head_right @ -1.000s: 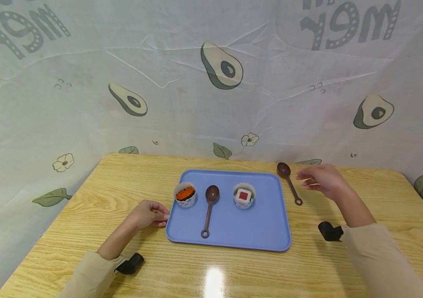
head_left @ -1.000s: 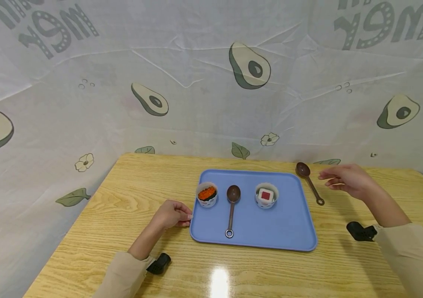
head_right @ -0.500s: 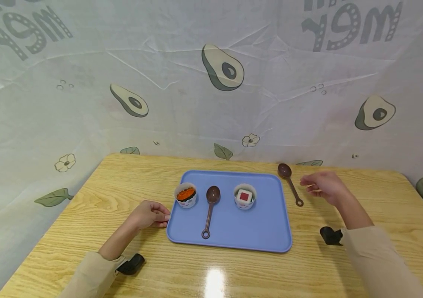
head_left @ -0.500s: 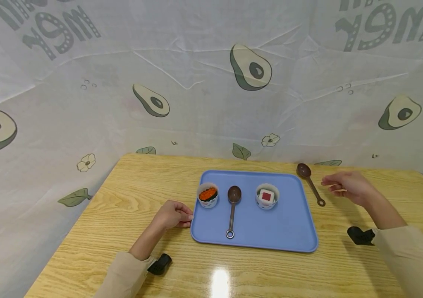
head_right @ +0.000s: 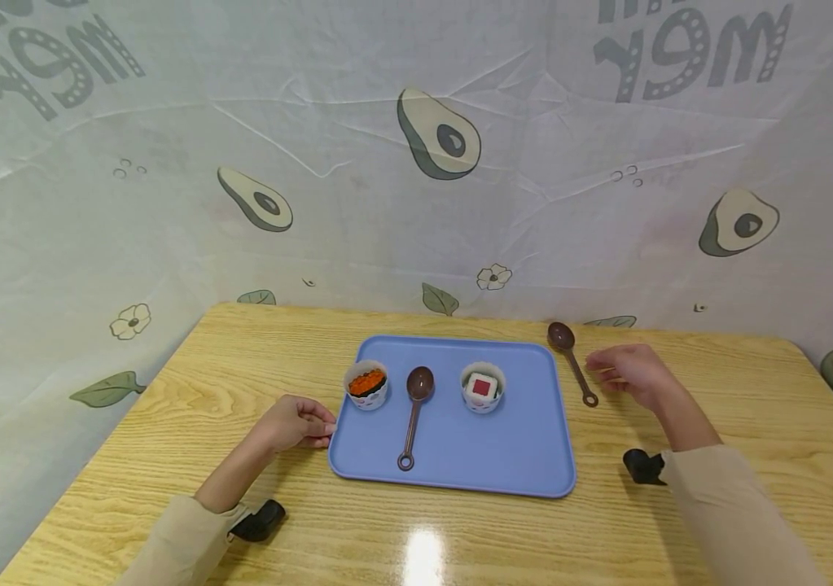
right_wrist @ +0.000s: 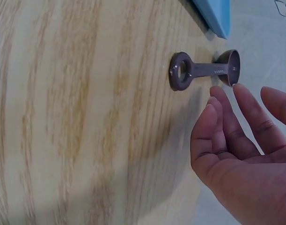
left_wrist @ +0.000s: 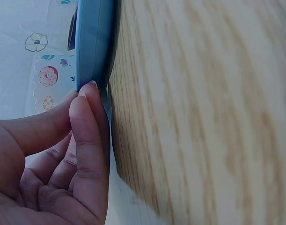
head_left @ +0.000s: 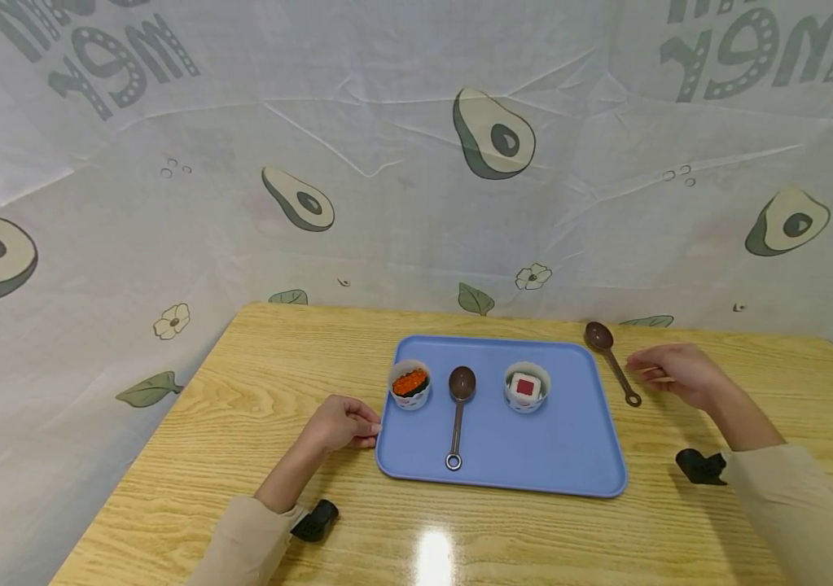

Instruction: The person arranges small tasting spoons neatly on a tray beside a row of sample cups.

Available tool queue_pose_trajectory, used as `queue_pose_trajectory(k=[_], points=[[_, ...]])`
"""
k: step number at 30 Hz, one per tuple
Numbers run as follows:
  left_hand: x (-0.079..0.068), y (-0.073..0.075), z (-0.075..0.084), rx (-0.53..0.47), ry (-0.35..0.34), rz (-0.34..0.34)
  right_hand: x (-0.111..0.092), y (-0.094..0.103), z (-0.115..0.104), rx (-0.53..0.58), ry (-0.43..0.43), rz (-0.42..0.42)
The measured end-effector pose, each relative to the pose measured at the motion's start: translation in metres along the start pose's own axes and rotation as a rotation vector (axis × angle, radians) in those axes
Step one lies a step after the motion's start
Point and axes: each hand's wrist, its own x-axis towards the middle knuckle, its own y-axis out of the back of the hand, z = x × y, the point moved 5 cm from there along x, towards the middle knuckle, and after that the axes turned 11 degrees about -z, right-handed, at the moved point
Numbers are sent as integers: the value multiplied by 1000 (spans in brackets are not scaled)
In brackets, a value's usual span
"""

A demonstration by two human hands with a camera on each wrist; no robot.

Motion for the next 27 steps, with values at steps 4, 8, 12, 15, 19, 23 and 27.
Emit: queue_pose_trajectory(k=[4,8,12,15,19,23,27], points=[[0,-1,0,0,-4,-4,3,-1,3,-18,-11,11],[0,-1,0,5,-3,-4,6,-2,5,-23,-16,23],[0,-1,1,8,0,-2,8,-3,6,-16,-17,36],[0,-1,1,3,0,-1,10,-5,5,-33,-17,48],[-1,-1,1,0,1,2,11,-8,4,-47,-19,50],[-1,0,1,7,2,1,11,-10,4,-45,-20,40],[-1,0,1,6,5,-1,11,-10,3,-53,-17,32]])
